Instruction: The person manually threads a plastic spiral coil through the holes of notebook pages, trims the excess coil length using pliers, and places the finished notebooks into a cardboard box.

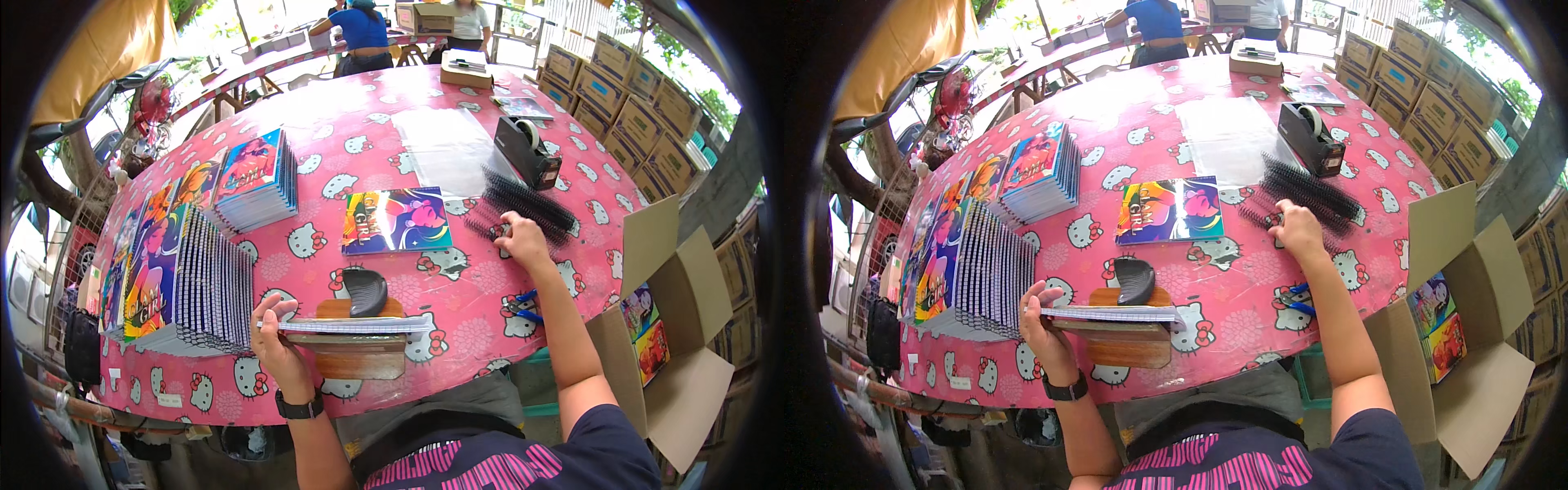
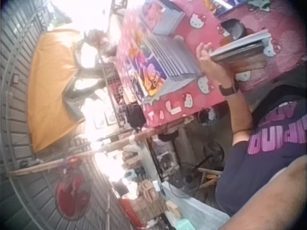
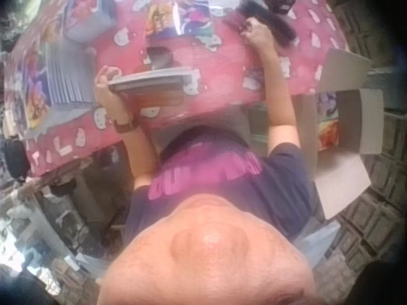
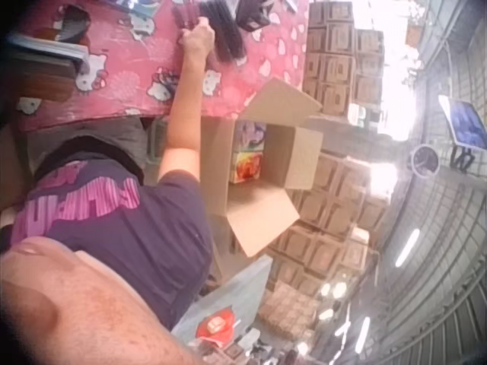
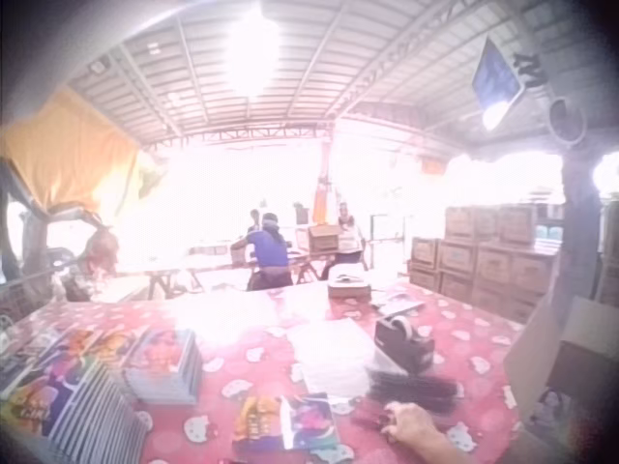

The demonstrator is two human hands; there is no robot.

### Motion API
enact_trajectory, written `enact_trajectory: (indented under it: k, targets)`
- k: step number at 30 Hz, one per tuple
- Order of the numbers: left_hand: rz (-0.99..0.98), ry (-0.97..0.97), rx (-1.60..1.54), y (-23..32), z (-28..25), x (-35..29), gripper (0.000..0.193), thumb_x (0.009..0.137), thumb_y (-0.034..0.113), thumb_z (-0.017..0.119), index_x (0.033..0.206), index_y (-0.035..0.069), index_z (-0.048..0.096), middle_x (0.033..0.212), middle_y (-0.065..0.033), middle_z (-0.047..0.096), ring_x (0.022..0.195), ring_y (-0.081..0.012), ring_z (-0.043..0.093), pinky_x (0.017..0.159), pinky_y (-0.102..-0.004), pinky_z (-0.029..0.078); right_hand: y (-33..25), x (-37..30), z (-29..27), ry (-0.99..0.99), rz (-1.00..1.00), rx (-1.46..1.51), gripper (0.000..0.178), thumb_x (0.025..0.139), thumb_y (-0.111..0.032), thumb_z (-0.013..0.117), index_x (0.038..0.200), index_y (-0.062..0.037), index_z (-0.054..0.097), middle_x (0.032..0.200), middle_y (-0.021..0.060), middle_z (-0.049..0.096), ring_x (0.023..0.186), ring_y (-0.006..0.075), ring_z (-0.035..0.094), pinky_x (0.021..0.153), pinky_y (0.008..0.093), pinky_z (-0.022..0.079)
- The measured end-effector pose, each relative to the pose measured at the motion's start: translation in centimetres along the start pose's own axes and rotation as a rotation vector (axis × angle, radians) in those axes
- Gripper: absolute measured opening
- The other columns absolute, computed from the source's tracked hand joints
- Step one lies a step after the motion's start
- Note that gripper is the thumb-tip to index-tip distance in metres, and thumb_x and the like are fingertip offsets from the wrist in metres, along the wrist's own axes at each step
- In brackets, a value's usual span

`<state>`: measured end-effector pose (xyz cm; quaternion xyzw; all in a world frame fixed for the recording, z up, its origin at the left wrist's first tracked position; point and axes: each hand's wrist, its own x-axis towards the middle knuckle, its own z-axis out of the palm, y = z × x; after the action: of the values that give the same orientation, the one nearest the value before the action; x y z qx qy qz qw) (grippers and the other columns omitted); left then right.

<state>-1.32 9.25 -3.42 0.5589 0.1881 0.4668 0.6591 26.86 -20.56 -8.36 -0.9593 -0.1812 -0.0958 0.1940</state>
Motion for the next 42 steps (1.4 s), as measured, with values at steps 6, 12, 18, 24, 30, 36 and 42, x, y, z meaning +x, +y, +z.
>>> enact_trajectory:
  k: [6,12,18,24,30,36,42]
  targets:
    - [0.008,-0.001,0.03,-0.3,-0.3,0.2,0.033,0.092,0.027,0.047,0.104,-0.001,0.059,0.088,-0.0121,0.064,0.08,-0.0147,0.057,0.073,-0.0272,0.046,-0.3,0.2,-0.6,0.011,-0.012,0.04,0.03,0.071,-0.019,0.076,0.097,-0.0091,0.067,0.086,0.0117,0.067,0.088,0.0277,0.063,0.079,0.0387,0.05]
    - [0.035,-0.033,0.098,-0.6,-0.8,0.5,0.037,0.095,0.025,0.041,0.115,-0.001,0.057,0.09,-0.0114,0.065,0.085,-0.0146,0.058,0.079,-0.0292,0.045,-0.7,0.7,-3.1,-0.021,-0.037,0.142,0.022,0.076,-0.02,0.07,0.096,-0.0111,0.071,0.076,0.0113,0.065,0.084,0.0272,0.061,0.076,0.0389,0.05]
    - [0.029,-0.068,0.073,-0.9,-1.0,0.7,0.039,0.096,0.023,0.039,0.121,-0.002,0.056,0.095,-0.012,0.065,0.088,-0.0159,0.058,0.079,-0.0293,0.045,1.0,1.5,-3.6,0.362,-0.221,0.014,0.023,0.082,-0.014,0.064,0.104,-0.0077,0.068,0.089,0.0142,0.061,0.081,0.0298,0.059,0.074,0.0406,0.048]
    - [0.429,0.127,0.397,0.0,1.4,-0.6,0.05,0.097,0.033,0.042,0.134,-0.001,0.044,0.133,-0.0189,0.046,0.127,-0.0242,0.04,0.108,-0.0397,0.027,-6.6,-2.0,-8.7,0.329,-0.352,0.32,0.026,0.087,-0.006,0.057,0.113,-0.0044,0.062,0.087,0.0148,0.059,0.077,0.0292,0.06,0.07,0.0374,0.048]
    - [0.736,-0.449,1.016,3.5,5.2,-5.5,0.039,0.086,0.026,0.062,0.121,0.01,0.058,0.123,-0.0105,0.055,0.121,-0.0238,0.047,0.111,-0.047,0.018,-12.5,-8.8,-10.6,-0.289,-0.546,0.732,0.022,0.08,-0.003,0.065,0.103,-0.0045,0.066,0.084,0.0094,0.06,0.075,0.018,0.059,0.066,0.0301,0.047]
    - [0.726,-0.557,0.791,2.6,6.3,-4.8,0.018,0.075,0.012,0.072,0.093,0.012,0.069,0.085,0.0,0.065,0.078,-0.017,0.06,0.091,-0.038,0.035,-13.2,-9.7,-9.1,-0.33,-0.532,0.822,0.019,0.079,-0.004,0.067,0.098,-0.0037,0.066,0.083,0.0083,0.059,0.074,0.0206,0.059,0.066,0.0309,0.047]
    - [0.739,-0.541,0.72,2.3,6.2,-4.6,0.015,0.073,0.011,0.074,0.086,0.011,0.067,0.083,-0.0005,0.066,0.076,-0.0166,0.059,0.082,-0.0338,0.035,-13.4,-9.2,-8.8,-0.339,-0.625,0.765,0.016,0.083,-0.005,0.063,0.098,-0.0027,0.065,0.081,0.0109,0.058,0.075,0.0244,0.059,0.065,0.0335,0.046]
